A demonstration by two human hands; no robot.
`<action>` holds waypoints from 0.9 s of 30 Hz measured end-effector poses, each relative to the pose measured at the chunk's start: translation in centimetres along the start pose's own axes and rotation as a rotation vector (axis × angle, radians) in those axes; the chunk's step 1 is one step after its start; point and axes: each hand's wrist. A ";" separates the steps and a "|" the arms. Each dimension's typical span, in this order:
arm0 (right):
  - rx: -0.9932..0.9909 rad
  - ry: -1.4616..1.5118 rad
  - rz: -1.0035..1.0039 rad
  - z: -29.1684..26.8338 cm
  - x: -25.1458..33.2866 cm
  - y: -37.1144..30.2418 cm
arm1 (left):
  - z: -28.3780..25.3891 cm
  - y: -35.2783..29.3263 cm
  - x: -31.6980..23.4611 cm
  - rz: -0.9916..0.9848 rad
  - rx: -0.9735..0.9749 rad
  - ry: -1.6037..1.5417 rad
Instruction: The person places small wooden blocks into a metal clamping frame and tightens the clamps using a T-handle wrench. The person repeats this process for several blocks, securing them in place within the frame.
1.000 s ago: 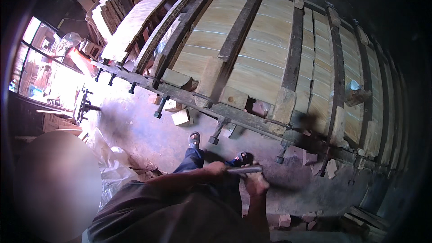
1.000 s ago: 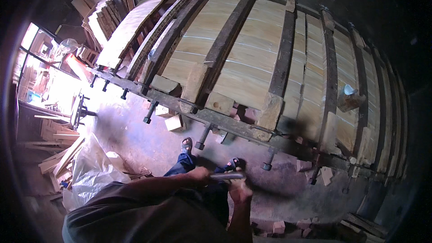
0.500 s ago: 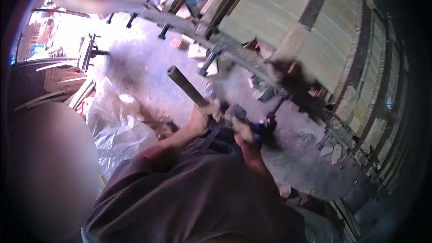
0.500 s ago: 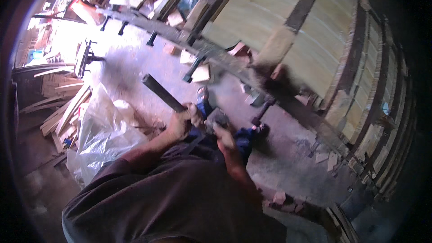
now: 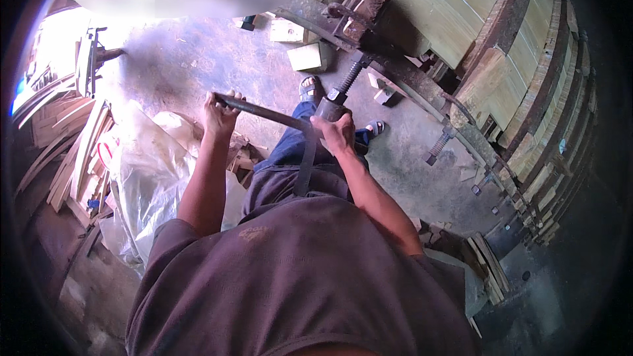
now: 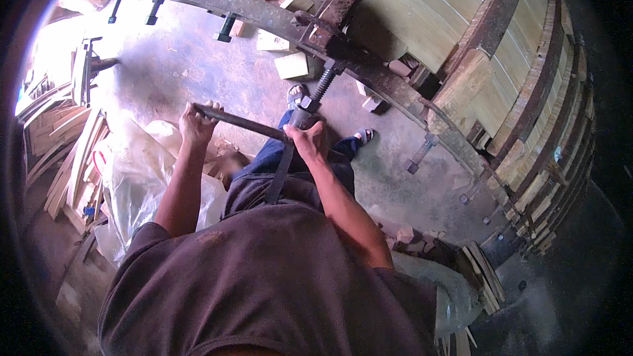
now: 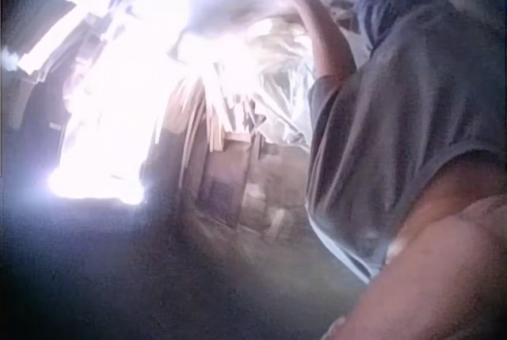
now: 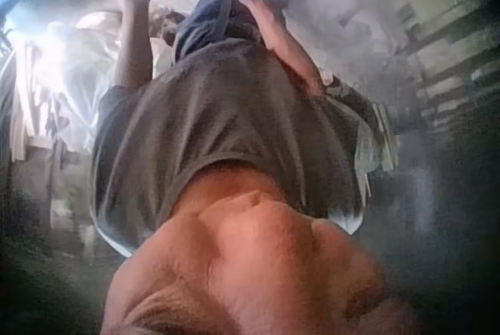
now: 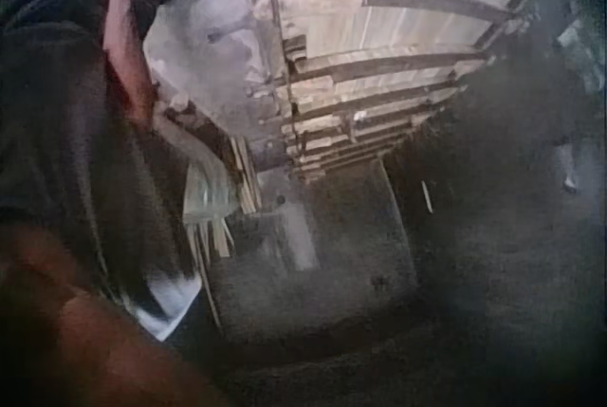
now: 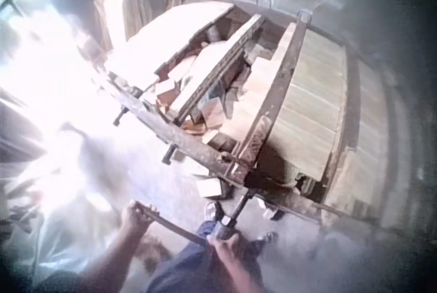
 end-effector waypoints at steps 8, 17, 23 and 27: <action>-0.037 -0.191 0.141 1.6 1.1 0.9 | -1.0 10.8 0.3 -0.170 -0.093 0.080; -0.027 -0.243 0.103 1.2 1.1 2.7 | -1.9 16.2 3.3 -0.210 0.023 -0.054; -0.020 -0.146 0.095 -0.9 1.1 2.1 | 4.4 6.2 0.6 -0.076 0.162 0.080; -0.307 -0.317 -0.467 -2.4 4.4 0.3 | 8.2 -5.8 1.1 0.051 0.317 0.161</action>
Point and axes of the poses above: each hand's wrist, its own y-axis towards the middle knuckle, its own z-axis out of the palm, x = y × z, and after that the axes turned 14 degrees about -z, right-handed
